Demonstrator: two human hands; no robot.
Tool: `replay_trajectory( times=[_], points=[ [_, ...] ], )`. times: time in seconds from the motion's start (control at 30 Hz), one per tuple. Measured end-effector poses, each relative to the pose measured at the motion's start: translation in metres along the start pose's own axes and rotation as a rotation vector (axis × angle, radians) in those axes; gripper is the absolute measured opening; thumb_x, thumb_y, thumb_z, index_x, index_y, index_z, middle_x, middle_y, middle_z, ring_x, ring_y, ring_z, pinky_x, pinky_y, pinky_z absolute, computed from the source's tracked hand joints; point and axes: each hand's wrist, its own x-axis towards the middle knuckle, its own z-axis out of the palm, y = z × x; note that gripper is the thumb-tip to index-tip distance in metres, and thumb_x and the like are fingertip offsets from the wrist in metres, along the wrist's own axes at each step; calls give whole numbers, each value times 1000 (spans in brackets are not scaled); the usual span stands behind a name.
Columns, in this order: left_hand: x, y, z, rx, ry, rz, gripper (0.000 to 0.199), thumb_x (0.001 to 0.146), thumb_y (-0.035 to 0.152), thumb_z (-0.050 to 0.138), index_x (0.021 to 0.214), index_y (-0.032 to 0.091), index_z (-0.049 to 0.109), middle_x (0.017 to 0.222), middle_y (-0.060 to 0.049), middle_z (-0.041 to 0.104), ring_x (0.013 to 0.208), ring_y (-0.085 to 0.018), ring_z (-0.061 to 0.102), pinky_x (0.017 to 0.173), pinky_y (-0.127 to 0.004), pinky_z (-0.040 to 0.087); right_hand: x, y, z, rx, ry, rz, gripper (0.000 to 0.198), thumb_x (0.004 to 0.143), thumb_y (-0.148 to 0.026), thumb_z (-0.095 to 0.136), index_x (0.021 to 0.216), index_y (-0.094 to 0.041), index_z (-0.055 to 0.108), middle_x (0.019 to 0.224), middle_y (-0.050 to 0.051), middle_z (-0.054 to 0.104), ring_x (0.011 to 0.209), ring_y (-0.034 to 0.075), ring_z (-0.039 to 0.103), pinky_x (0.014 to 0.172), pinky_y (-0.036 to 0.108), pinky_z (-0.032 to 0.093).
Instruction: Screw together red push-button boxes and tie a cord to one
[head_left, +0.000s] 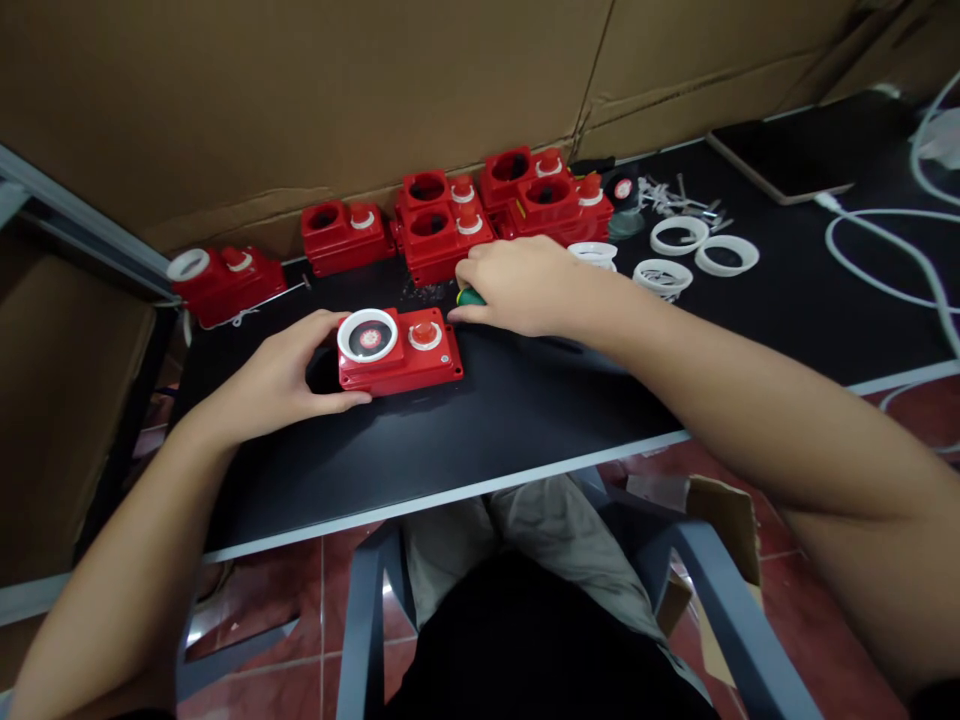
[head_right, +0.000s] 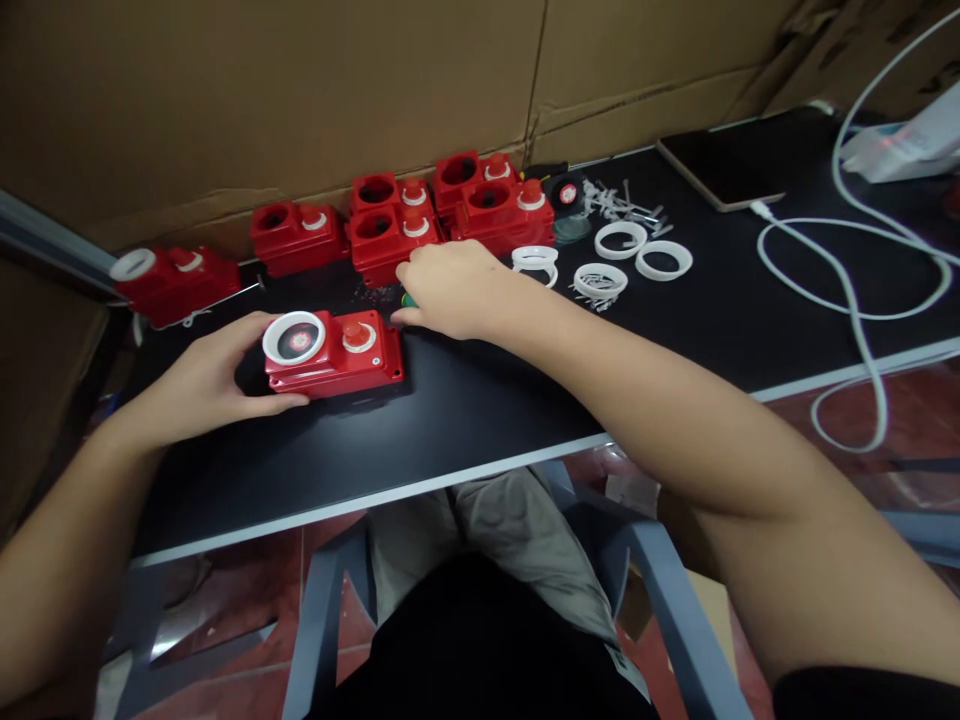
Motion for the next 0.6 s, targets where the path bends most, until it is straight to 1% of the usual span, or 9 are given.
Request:
replay_trajectory(
  times=[0.07,0.13,0.17,0.27,0.33,0.4,0.5,0.53,0.6],
  points=[
    [0,-1,0,9,-1,-4,83,95,84,88,152,26,71,154,-13,81,136,-44,79,125,-59,65,-4,12,-13,48,18,2,48,120,-52,68,143,-13,83,138,20,84,118,34,79,98,41,54],
    [0,-1,0,18,-1,-1,84,94,85,88,152,26,72,154,-13,81,136,-44,79,124,-58,66,-10,30,-31,173,48,31,38,121,-46,67,134,-16,86,124,13,86,103,24,75,90,36,50],
    [0,-1,1,20,-2,1,83,95,85,87,152,26,72,154,-13,81,136,-44,79,124,-58,66,-13,40,-41,244,78,68,34,121,-43,68,134,-18,86,122,8,86,99,19,73,90,34,48],
    [1,-1,1,11,-8,6,83,95,85,86,151,26,71,154,-13,81,136,-43,79,125,-57,66,-27,71,-64,201,117,216,27,118,-34,72,131,-16,89,113,5,84,89,13,61,90,33,43],
    [1,0,2,11,-13,4,82,96,83,86,151,25,70,154,-14,80,136,-43,78,125,-58,66,-38,89,-72,151,83,319,25,116,-32,75,126,-14,90,106,4,83,87,12,60,93,35,43],
    [1,0,2,16,-15,4,81,96,82,85,151,25,70,155,-14,80,136,-43,78,126,-59,65,-52,105,-71,123,-9,390,25,115,-35,78,125,-16,90,103,3,84,86,12,63,95,36,45],
    [1,1,3,24,-17,2,82,98,84,82,153,25,69,157,-13,79,138,-42,77,127,-59,65,-79,123,-52,90,-74,425,15,111,-26,80,114,-17,91,101,5,84,87,14,65,94,39,47],
    [1,1,3,25,-14,2,83,98,85,81,154,25,70,157,-13,79,138,-42,77,127,-58,65,-88,127,-42,59,-28,450,12,109,-25,81,108,-18,91,101,6,83,88,16,65,95,40,48],
    [1,1,4,29,-9,5,85,99,87,79,155,23,71,156,-13,80,137,-42,78,126,-57,66,-106,133,-18,35,40,431,21,106,-37,87,114,-18,90,115,11,82,96,20,66,101,43,51]
  ],
)
